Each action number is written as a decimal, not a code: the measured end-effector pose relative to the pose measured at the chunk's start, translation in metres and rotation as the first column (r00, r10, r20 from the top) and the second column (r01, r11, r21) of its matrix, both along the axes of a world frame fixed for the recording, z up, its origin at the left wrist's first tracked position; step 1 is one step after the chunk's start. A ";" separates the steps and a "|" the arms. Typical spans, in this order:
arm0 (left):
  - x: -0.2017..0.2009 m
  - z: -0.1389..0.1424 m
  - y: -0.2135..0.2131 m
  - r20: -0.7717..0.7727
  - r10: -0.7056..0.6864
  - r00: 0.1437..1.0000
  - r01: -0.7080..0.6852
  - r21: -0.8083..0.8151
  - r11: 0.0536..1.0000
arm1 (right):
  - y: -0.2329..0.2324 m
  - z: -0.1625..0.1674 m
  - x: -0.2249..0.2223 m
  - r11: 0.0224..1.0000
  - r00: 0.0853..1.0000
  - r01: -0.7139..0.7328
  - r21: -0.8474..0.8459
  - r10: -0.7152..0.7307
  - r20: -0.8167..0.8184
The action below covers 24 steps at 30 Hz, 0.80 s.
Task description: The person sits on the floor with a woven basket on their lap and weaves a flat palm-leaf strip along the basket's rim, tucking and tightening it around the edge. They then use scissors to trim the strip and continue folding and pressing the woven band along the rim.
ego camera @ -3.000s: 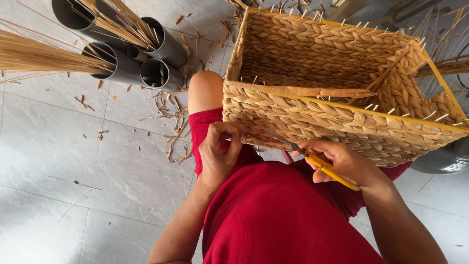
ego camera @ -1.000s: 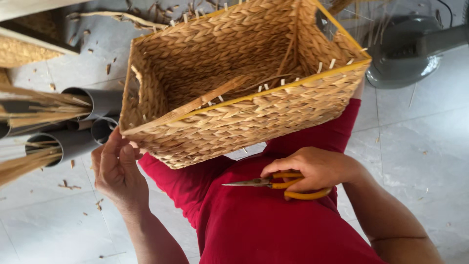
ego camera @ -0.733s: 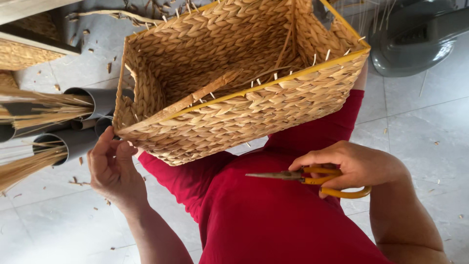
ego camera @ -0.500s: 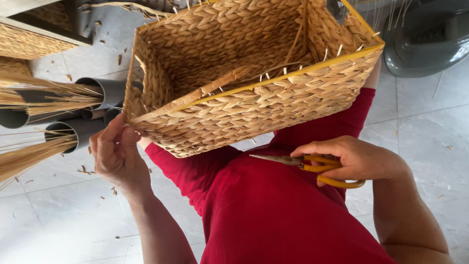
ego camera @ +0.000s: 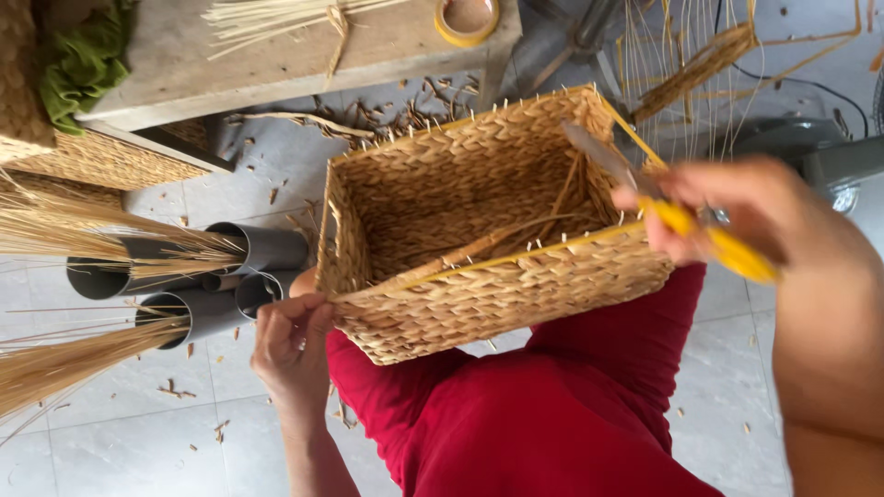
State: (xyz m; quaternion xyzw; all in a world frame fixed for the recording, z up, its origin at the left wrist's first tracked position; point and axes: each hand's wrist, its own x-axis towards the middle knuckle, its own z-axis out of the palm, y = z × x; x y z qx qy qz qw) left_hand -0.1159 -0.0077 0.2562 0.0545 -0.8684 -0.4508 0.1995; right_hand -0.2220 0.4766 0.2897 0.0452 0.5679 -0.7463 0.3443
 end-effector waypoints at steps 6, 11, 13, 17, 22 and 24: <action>0.007 -0.015 -0.001 0.020 -0.002 1.000 -0.001 0.143 0.990 | -0.080 -0.028 -0.170 0.634 0.802 0.123 0.763 0.390 -0.453; 0.005 -0.032 -0.005 0.064 0.033 0.997 -0.044 0.185 0.982 | -0.151 -0.047 -0.251 0.301 0.662 0.299 0.906 0.618 -0.424; 0.002 -0.039 -0.009 0.048 -0.004 0.999 -0.012 0.319 0.948 | -0.175 -0.048 -0.271 0.309 0.689 0.276 0.910 0.597 -0.412; -0.005 -0.044 -0.015 0.095 -0.003 0.995 -0.031 0.360 0.932 | -0.215 -0.042 -0.296 0.295 0.691 0.304 0.906 0.586 -0.423; -0.020 -0.033 -0.013 0.126 -0.004 0.992 -0.041 0.351 0.935 | -0.237 -0.041 -0.305 0.323 0.678 0.344 0.882 0.564 -0.471; -0.023 -0.027 -0.012 0.103 0.006 0.995 -0.036 0.289 0.957 | -0.235 -0.045 -0.311 0.360 0.634 0.338 0.869 0.596 -0.493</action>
